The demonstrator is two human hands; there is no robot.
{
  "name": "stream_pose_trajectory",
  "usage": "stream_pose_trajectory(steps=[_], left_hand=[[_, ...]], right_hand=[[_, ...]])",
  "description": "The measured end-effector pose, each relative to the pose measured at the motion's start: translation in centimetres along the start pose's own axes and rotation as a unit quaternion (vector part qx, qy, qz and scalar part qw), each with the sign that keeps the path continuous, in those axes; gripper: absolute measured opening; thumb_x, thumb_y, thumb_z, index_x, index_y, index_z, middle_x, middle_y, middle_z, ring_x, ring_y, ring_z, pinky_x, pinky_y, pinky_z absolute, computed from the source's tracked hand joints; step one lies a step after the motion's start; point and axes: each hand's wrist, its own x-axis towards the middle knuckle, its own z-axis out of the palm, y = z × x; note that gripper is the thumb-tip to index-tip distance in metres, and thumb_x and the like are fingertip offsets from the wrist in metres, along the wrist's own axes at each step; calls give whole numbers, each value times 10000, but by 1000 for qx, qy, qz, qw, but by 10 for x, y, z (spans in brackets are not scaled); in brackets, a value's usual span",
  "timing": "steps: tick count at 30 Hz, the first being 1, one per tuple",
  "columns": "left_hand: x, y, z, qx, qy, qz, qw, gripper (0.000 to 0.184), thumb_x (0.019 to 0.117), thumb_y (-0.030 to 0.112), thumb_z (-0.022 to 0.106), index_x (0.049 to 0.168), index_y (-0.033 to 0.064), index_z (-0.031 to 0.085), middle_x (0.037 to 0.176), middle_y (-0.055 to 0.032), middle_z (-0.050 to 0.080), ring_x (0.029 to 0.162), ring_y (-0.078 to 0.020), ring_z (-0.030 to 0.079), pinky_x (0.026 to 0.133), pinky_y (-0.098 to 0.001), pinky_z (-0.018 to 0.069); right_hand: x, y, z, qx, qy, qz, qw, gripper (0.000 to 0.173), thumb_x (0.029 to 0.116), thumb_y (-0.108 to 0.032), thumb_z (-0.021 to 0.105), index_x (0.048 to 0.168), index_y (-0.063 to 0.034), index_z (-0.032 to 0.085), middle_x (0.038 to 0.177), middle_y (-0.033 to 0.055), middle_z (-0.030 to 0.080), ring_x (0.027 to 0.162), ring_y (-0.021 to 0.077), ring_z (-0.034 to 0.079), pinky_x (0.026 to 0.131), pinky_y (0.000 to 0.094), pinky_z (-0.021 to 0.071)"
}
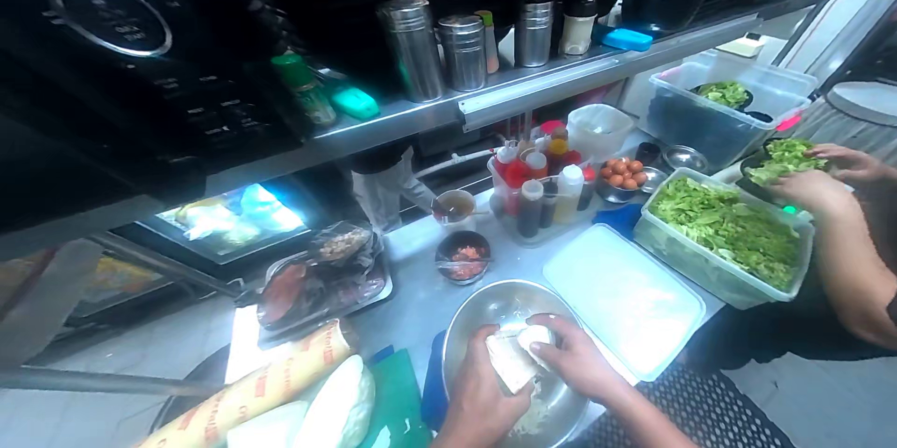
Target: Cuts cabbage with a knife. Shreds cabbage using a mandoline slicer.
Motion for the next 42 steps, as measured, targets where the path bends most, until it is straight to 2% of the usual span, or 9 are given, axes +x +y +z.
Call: stream_pose_trajectory(steps=[5, 9, 12, 16, 19, 22, 29, 34, 42], left_hand=[[3, 1, 3, -76, 11, 12, 997, 1102, 629, 401, 963, 1502, 112, 356, 1429, -50, 541, 1240, -107, 595, 1009, -335, 578], [2, -2, 10, -144, 25, 13, 989, 1133, 636, 303, 969, 1532, 89, 310, 1459, -69, 522, 1282, -146, 575, 1016, -346, 578], [0, -1, 12, -127, 41, 7, 991, 1128, 637, 340, 968, 1524, 83, 321, 1446, -70, 529, 1276, -139, 574, 1031, -345, 568], [-7, -5, 14, -81, 80, 2, 993, 1081, 607, 421, 977, 1450, 68, 400, 1360, -81, 585, 1207, -128, 615, 998, -341, 580], [-11, -15, 14, -38, 90, 70, 993, 979, 614, 512, 962, 1351, 69, 495, 1362, -105, 576, 1263, -176, 586, 1008, -369, 575], [-12, -18, 9, 33, 103, 138, 985, 787, 621, 611, 921, 1183, 138, 638, 1359, -108, 564, 1200, -197, 621, 867, -360, 628], [9, -6, -15, 261, -4, 193, 946, 635, 669, 843, 716, 1105, 383, 748, 1027, 111, 683, 854, -68, 667, 608, -335, 584], [21, 9, -22, 307, -124, 141, 933, 605, 675, 886, 649, 994, 386, 769, 989, 99, 651, 900, -114, 639, 636, -356, 574], [27, 21, -17, 332, -156, 102, 925, 624, 672, 885, 641, 988, 364, 777, 1000, 87, 657, 933, -126, 644, 671, -370, 585]], right_hand=[[4, 24, -5, 254, 20, 64, 965, 385, 950, -194, 720, 1322, -125, 651, 1179, 133, 707, 983, 273, 716, 817, 457, 629], [-10, 38, -10, 449, 18, 90, 889, 370, 1009, -92, 602, 1371, -23, 568, 1206, 245, 670, 1054, 369, 690, 903, 554, 593], [-30, 46, -17, 529, -14, 99, 843, 391, 1043, -127, 538, 1423, -40, 516, 1259, 254, 649, 1126, 386, 662, 964, 599, 552], [-64, 50, -22, 542, -101, 79, 831, 383, 1036, -152, 542, 1410, -69, 550, 1265, 237, 648, 1134, 356, 649, 985, 584, 533], [-73, 55, -23, 513, -174, 51, 839, 463, 1026, -137, 558, 1484, -98, 506, 1342, 246, 606, 1175, 370, 626, 992, 597, 522], [-71, 55, -27, 500, -217, 46, 837, 543, 1000, -105, 597, 1526, -115, 465, 1389, 251, 573, 1197, 387, 611, 977, 616, 525], [-73, 54, -32, 485, -253, 39, 836, 466, 1011, -129, 590, 1472, -91, 535, 1330, 229, 617, 1150, 336, 637, 963, 564, 542], [-79, 64, -21, 485, -275, 69, 827, 463, 1008, -145, 589, 1467, -109, 544, 1332, 217, 619, 1146, 331, 638, 941, 561, 550], [-73, 58, 33, 461, -187, 146, 855, 634, 970, -189, 690, 1538, -227, 410, 1302, 128, 648, 1081, 268, 671, 857, 508, 579]])
